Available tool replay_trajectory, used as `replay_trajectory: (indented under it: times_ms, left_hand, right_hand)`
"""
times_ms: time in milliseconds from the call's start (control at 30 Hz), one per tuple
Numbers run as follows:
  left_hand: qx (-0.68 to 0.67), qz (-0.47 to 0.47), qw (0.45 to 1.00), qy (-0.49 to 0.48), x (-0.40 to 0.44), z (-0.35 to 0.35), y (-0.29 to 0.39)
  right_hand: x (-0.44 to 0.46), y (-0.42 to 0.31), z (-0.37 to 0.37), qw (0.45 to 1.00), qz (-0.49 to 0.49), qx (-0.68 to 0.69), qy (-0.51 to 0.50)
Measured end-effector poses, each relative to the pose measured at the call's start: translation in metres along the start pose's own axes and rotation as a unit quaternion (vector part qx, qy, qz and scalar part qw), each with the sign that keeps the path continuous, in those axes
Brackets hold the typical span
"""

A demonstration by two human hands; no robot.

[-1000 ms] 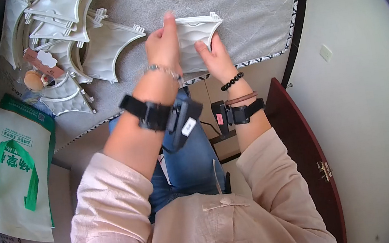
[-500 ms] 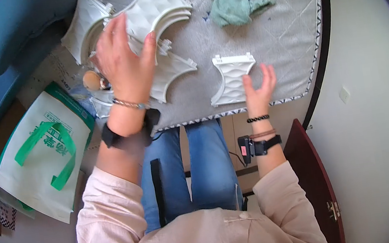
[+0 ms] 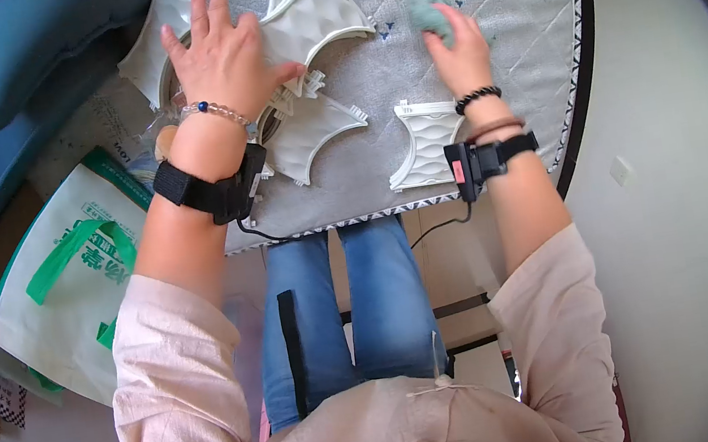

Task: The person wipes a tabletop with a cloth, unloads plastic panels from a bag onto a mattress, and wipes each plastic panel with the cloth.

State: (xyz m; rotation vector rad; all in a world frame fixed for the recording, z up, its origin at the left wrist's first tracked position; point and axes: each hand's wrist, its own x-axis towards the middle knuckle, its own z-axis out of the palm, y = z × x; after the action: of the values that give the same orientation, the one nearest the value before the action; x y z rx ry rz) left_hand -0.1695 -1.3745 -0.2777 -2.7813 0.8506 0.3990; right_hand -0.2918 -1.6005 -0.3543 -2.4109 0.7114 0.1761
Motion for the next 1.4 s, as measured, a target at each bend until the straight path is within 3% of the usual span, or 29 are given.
replay_trajectory:
  times_ms: [33, 100, 167, 233, 267, 300, 400, 600, 633, 700, 767, 800, 833, 900, 933, 967, 1067, 1233, 1300, 1367, 1400]
  left_hand:
    - [-0.002, -0.003, 1.000, 0.002, 0.000, 0.004, 0.000]
    - [-0.107, 0.024, 0.989, 0.100, -0.005, 0.007, -0.002]
    - [-0.096, 0.034, 0.982, 0.161, -0.012, -0.005, 0.000]
    - [-0.293, -0.035, 0.954, 0.060, -0.019, -0.010, -0.004]
    - [-0.273, -0.024, 0.952, 0.133, -0.021, -0.003, -0.005]
    - [-0.273, -0.019, 0.953, 0.132, -0.021, 0.001, -0.009]
    - [-0.182, 0.065, 0.941, 0.277, -0.023, 0.005, -0.019]
    - [-0.378, 0.034, 0.874, 0.304, -0.058, -0.015, -0.024]
    - [-0.497, -0.023, 0.825, 0.268, -0.073, -0.027, -0.014]
    - [-0.495, -0.117, 0.849, 0.143, -0.103, -0.032, -0.018]
    - [-0.630, -0.065, 0.763, 0.130, -0.125, -0.020, -0.018]
    - [-0.605, -0.096, 0.787, 0.070, -0.141, -0.029, -0.018]
    - [-0.604, -0.096, 0.788, 0.071, -0.149, -0.029, -0.018]
    - [-0.702, -0.207, 0.679, 0.054, -0.162, -0.030, -0.023]
    - [-0.713, -0.229, 0.659, 0.070, -0.164, -0.035, -0.019]
    - [-0.774, -0.229, 0.583, 0.090, -0.167, -0.028, -0.017]
    - [-0.742, -0.218, 0.632, 0.046, -0.179, -0.027, -0.004]
    - [-0.735, -0.208, 0.644, 0.046, -0.180, -0.027, 0.007]
    - [-0.751, -0.200, 0.629, 0.008, -0.182, -0.031, 0.007]
    - [-0.768, -0.188, 0.612, -0.033, -0.183, -0.028, 0.004]
    - [-0.802, -0.202, 0.562, -0.027, -0.181, -0.021, 0.000]
  right_hand:
    - [-0.002, -0.002, -0.001, 0.981, 0.090, 0.167, 0.026]
    - [-0.024, -0.016, -0.008, 0.975, 0.108, 0.181, 0.073]
    - [-0.050, -0.047, -0.014, 0.971, -0.006, 0.214, 0.104]
    - [-0.070, -0.088, -0.011, 0.958, -0.108, 0.237, 0.117]
    - [-0.077, -0.101, -0.002, 0.955, -0.095, 0.262, 0.104]
    - [-0.085, -0.113, 0.008, 0.950, -0.082, 0.288, 0.092]
    - [-0.107, -0.147, 0.024, 0.935, -0.089, 0.329, 0.099]
    - [-0.134, -0.179, 0.028, 0.917, -0.019, 0.364, 0.163]
    - [-0.131, -0.182, 0.023, 0.918, -0.015, 0.360, 0.164]
    - [-0.121, -0.188, 0.016, 0.913, -0.072, 0.346, 0.206]
    - [-0.111, -0.194, 0.009, 0.918, -0.102, 0.329, 0.196]
    - [-0.110, -0.194, 0.006, 0.934, -0.147, 0.282, 0.164]
    - [-0.110, -0.194, 0.003, 0.944, -0.192, 0.233, 0.131]
    - [-0.124, -0.179, 0.010, 0.951, -0.139, 0.262, 0.083]
    - [-0.132, -0.169, 0.019, 0.947, -0.092, 0.302, 0.059]
    - [-0.147, -0.161, 0.026, 0.959, -0.032, 0.280, 0.042]
    - [-0.161, -0.164, 0.025, 0.951, 0.008, 0.289, 0.109]
    - [-0.137, -0.173, -0.004, 0.911, 0.036, 0.368, 0.182]
    - [-0.127, -0.175, -0.008, 0.963, -0.137, 0.152, 0.174]
    - [-0.130, -0.185, 0.001, 0.970, -0.154, 0.131, 0.132]
    - [-0.141, -0.191, 0.003, 0.970, -0.195, 0.133, 0.064]
